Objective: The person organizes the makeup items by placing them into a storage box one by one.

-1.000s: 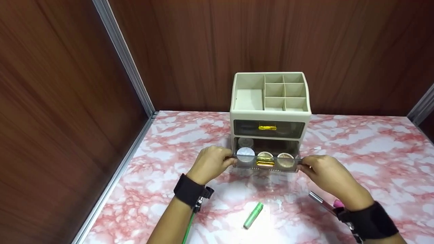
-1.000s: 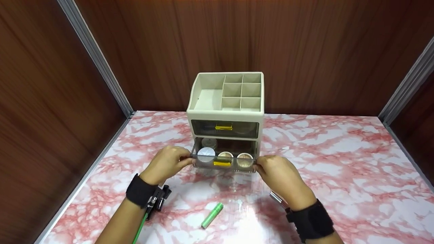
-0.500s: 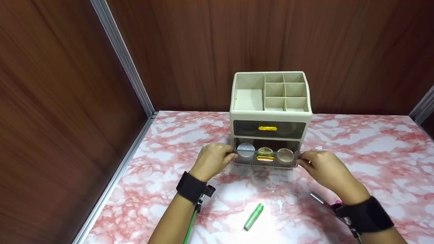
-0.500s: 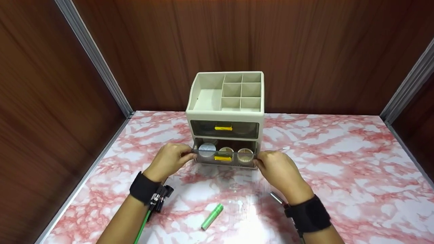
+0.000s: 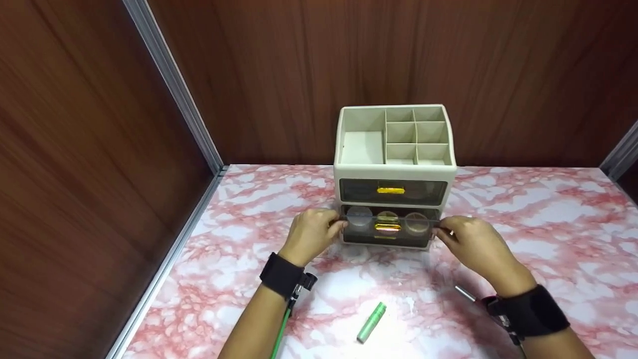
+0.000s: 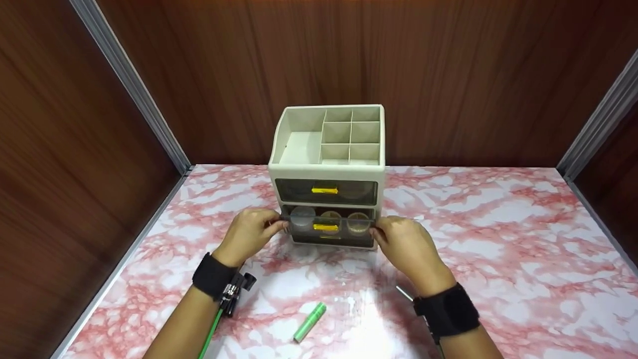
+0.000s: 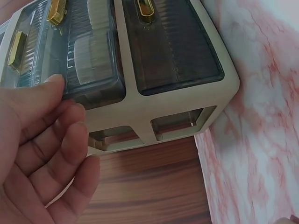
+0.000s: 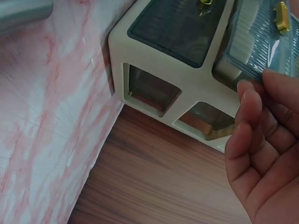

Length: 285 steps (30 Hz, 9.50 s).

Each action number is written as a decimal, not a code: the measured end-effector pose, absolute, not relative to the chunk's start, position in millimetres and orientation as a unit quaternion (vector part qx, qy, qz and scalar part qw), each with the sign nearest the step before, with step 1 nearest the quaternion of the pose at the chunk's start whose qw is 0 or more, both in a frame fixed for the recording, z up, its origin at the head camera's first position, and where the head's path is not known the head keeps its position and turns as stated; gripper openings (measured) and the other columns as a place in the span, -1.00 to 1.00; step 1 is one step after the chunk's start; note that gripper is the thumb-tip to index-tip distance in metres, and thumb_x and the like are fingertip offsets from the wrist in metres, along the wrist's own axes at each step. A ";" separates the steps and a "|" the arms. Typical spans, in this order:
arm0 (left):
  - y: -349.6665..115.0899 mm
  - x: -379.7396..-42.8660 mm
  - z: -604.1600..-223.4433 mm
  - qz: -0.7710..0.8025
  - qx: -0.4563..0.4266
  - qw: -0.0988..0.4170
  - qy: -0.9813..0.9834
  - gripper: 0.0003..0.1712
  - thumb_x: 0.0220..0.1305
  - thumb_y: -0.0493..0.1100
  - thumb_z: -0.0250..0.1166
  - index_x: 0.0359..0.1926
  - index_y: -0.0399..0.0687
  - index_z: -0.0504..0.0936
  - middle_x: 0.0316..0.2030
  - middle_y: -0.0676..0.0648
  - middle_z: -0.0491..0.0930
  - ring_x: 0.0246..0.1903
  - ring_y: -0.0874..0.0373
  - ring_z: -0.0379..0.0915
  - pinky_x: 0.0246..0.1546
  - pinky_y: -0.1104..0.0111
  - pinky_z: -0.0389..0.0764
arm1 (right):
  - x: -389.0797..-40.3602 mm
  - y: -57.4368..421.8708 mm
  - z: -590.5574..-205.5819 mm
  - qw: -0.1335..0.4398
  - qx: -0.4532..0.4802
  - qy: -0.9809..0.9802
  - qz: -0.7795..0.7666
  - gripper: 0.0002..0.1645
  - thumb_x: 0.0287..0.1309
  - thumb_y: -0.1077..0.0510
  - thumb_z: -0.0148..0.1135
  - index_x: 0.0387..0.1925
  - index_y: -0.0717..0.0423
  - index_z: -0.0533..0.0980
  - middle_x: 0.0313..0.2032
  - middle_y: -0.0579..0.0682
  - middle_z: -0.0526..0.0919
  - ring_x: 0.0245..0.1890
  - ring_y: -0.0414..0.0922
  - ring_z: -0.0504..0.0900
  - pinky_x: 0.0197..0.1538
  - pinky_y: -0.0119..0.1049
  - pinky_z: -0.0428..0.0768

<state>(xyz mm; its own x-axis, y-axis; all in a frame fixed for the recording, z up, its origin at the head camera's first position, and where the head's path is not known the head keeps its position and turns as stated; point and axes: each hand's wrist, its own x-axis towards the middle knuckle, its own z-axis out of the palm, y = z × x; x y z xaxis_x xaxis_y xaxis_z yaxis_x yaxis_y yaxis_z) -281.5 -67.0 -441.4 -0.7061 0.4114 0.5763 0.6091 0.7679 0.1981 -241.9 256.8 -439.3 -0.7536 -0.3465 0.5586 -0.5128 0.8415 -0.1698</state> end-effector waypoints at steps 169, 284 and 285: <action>-74.1 -314.6 -438.8 -0.318 -0.271 0.324 -0.849 -0.66 0.20 0.09 0.10 -0.20 0.00 0.63 -0.31 0.05 0.63 -0.32 0.20 0.55 -0.31 0.32 0.51 | -172.8 160.5 -509.9 -0.039 -0.072 -0.790 0.608 -0.65 0.10 0.07 0.16 -0.51 0.34 0.57 -0.65 0.14 0.54 -0.71 -0.13 0.40 -0.64 -0.34 0.38; -74.9 -312.1 -437.5 -0.304 -0.269 0.318 -0.857 -0.65 0.18 0.09 0.13 -0.16 -0.01 0.63 -0.31 0.03 0.64 -0.35 0.14 0.57 -0.33 0.29 0.52 | -128.5 280.5 -466.8 -0.023 0.049 -0.989 0.136 -0.91 0.06 0.09 0.15 -0.51 -0.04 0.48 -0.70 -0.18 0.39 -0.70 -0.19 0.31 -0.64 -0.29 0.22; -74.9 -311.9 -437.6 -0.305 -0.269 0.316 -0.857 -0.65 0.18 0.09 0.13 -0.16 -0.01 0.62 -0.30 0.03 0.63 -0.34 0.14 0.57 -0.32 0.29 0.52 | -129.7 280.0 -464.0 -0.014 0.052 -0.989 0.135 -0.90 0.06 0.10 0.14 -0.53 -0.04 0.48 -0.70 -0.18 0.38 -0.70 -0.19 0.30 -0.64 -0.29 0.21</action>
